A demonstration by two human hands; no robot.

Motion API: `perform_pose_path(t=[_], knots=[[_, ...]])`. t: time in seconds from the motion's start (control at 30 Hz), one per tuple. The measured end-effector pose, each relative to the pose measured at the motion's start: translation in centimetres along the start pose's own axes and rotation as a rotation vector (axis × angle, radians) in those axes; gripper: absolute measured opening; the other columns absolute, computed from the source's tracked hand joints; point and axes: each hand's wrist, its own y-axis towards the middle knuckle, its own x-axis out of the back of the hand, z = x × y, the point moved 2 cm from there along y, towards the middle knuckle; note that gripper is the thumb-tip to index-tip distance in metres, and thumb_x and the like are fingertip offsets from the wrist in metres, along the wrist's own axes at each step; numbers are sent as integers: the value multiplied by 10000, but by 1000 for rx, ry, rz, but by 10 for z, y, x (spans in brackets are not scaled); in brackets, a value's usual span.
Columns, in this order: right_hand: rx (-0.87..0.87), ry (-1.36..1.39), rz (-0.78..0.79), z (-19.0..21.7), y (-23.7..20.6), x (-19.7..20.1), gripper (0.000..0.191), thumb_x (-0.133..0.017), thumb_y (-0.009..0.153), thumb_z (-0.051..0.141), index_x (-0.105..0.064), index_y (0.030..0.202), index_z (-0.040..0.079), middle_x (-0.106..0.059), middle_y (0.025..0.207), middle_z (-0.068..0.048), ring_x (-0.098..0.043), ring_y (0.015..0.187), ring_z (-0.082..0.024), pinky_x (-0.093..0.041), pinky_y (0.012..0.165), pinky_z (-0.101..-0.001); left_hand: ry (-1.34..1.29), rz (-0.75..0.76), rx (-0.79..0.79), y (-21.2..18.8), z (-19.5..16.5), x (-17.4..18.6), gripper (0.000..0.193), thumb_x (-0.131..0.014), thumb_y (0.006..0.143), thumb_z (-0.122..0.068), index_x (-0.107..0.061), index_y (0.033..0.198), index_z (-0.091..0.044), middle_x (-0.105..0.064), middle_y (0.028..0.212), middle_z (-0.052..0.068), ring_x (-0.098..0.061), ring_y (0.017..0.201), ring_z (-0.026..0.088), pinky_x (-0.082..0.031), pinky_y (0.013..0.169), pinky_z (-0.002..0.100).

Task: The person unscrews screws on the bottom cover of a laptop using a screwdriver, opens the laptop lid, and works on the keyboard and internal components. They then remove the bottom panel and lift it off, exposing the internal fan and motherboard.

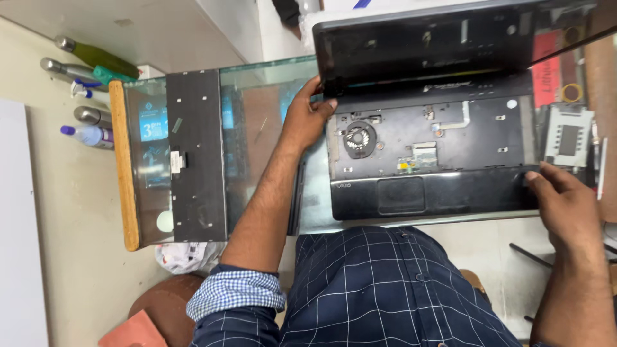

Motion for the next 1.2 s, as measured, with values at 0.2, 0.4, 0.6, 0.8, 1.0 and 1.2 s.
perform_pose_path(t=[0.2, 0.4, 0.6, 0.8, 1.0, 1.2], knots=[[-96, 169, 30, 9, 12, 6, 394, -718, 1026, 185, -659, 1337, -50, -699, 1144, -44, -597, 1015, -90, -451, 869, -205, 398, -99, -106, 11, -26, -3, 273, -770, 905, -116, -739, 1169, -57, -742, 954, 63, -674, 902, 164, -546, 839, 337], [-156, 285, 126, 24, 19, 29, 302, -717, 1009, 184, -693, 1244, -5, -691, 1046, -1, -598, 915, -69, -449, 772, -192, 252, -54, 92, 3, -41, -9, 156, -752, 930, -124, -723, 1017, 3, -680, 789, 31, -616, 646, 120, -520, 552, 307], [-167, 301, 238, 23, 30, 67, 246, -691, 1068, 222, -690, 1187, 6, -690, 962, -11, -605, 762, -63, -428, 604, -223, 61, 2, 131, -8, -43, -8, 120, -735, 947, -79, -748, 1027, 10, -605, 757, 24, -603, 656, 102, -623, 585, 303], [-263, 110, 472, 5, 48, 119, 389, -570, 1054, 307, -686, 1183, -41, -720, 816, -207, -650, 564, -243, -517, 500, -368, -34, 29, 247, -37, -39, 5, 176, -720, 922, -80, -734, 1081, -6, -723, 853, 46, -707, 733, 142, -636, 620, 307], [-520, -35, 530, -4, 61, 136, 418, -542, 1056, 325, -669, 1214, -40, -709, 883, -217, -642, 658, -267, -514, 562, -410, -110, 74, 435, -91, -19, 0, 162, -716, 933, -123, -733, 1066, -33, -725, 906, 31, -703, 774, 121, -609, 652, 286], [-571, -62, 516, -7, 62, 135, 447, -514, 1057, 343, -651, 1244, -39, -698, 950, -228, -634, 751, -291, -510, 623, -451, -177, 136, 631, -128, 11, -8, 185, -717, 922, -102, -727, 1089, -24, -759, 955, 79, -746, 825, 166, -639, 712, 315]])
